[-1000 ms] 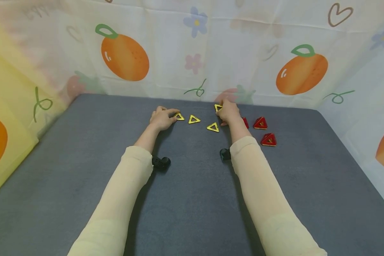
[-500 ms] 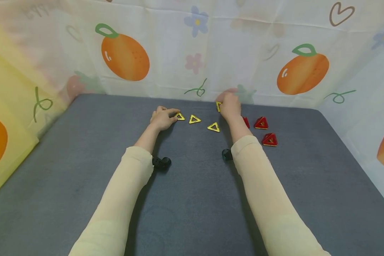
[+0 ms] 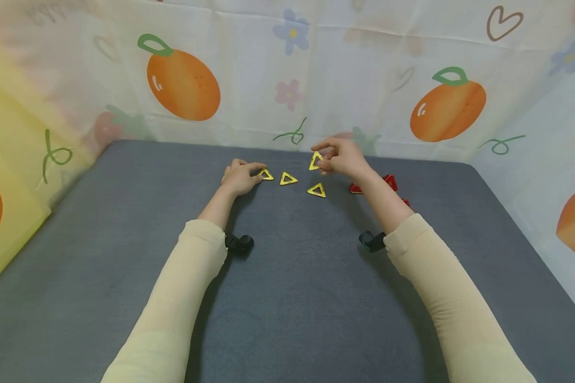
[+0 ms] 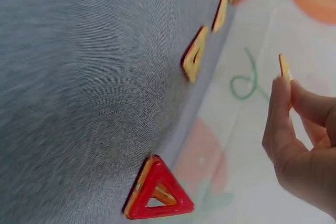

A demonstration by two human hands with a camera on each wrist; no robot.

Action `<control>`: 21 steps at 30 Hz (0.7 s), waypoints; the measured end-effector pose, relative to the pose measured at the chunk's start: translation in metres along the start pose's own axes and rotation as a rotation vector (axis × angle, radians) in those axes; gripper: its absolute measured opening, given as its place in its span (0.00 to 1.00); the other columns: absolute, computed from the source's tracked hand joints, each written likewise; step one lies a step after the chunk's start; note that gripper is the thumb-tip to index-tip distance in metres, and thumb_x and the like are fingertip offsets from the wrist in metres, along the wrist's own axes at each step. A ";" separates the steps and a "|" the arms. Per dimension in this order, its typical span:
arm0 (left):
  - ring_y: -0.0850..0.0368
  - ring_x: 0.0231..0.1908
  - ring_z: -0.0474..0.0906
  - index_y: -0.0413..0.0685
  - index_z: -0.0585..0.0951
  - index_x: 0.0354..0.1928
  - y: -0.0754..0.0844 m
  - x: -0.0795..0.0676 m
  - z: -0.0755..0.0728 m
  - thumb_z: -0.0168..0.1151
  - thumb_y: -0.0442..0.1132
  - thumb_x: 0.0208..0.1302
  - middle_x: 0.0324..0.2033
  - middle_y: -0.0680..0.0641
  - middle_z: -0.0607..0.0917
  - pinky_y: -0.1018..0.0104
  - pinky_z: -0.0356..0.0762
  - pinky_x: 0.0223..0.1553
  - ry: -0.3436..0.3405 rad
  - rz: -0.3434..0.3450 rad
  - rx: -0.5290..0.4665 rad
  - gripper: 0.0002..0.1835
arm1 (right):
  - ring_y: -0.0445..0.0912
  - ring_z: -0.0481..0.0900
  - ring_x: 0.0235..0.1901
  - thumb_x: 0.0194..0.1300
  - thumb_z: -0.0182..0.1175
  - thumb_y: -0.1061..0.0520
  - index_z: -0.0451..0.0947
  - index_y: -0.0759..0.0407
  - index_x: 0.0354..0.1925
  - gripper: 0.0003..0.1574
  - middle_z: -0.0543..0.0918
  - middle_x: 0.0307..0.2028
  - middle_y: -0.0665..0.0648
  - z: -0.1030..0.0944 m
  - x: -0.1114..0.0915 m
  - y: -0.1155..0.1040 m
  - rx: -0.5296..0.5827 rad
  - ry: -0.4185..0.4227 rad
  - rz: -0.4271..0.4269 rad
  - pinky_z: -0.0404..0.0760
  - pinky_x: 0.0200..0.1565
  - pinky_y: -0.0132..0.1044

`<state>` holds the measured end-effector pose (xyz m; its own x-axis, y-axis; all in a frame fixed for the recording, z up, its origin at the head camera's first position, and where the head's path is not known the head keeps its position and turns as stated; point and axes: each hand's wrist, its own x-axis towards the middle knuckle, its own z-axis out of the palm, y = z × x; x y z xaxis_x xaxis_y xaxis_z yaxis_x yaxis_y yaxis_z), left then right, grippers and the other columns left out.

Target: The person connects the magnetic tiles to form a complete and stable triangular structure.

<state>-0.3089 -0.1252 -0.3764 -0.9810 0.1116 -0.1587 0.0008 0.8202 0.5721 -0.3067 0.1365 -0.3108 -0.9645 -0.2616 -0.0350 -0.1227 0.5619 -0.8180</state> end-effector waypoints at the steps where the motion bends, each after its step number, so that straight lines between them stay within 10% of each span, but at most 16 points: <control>1: 0.35 0.71 0.52 0.62 0.69 0.71 0.000 0.000 0.000 0.50 0.47 0.76 0.73 0.36 0.54 0.38 0.57 0.68 0.001 -0.002 -0.001 0.24 | 0.50 0.86 0.32 0.67 0.60 0.67 0.76 0.58 0.62 0.25 0.80 0.27 0.55 0.001 -0.005 -0.002 0.019 -0.032 -0.008 0.87 0.45 0.45; 9: 0.35 0.71 0.52 0.62 0.68 0.72 0.001 -0.002 -0.002 0.50 0.47 0.76 0.73 0.36 0.54 0.38 0.57 0.68 -0.007 -0.009 -0.004 0.24 | 0.61 0.85 0.40 0.64 0.67 0.58 0.79 0.53 0.53 0.18 0.90 0.34 0.58 0.024 -0.049 -0.020 -0.051 -0.234 -0.023 0.84 0.45 0.50; 21: 0.35 0.72 0.51 0.62 0.67 0.72 0.002 -0.001 -0.002 0.50 0.48 0.76 0.73 0.36 0.54 0.38 0.57 0.68 -0.013 -0.019 0.015 0.24 | 0.43 0.85 0.25 0.58 0.72 0.59 0.81 0.55 0.46 0.17 0.84 0.29 0.54 0.073 -0.086 -0.016 -0.070 -0.459 -0.072 0.86 0.35 0.37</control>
<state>-0.3088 -0.1251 -0.3735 -0.9782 0.1033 -0.1802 -0.0148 0.8308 0.5564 -0.2047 0.0925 -0.3366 -0.7518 -0.6132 -0.2425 -0.2167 0.5771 -0.7874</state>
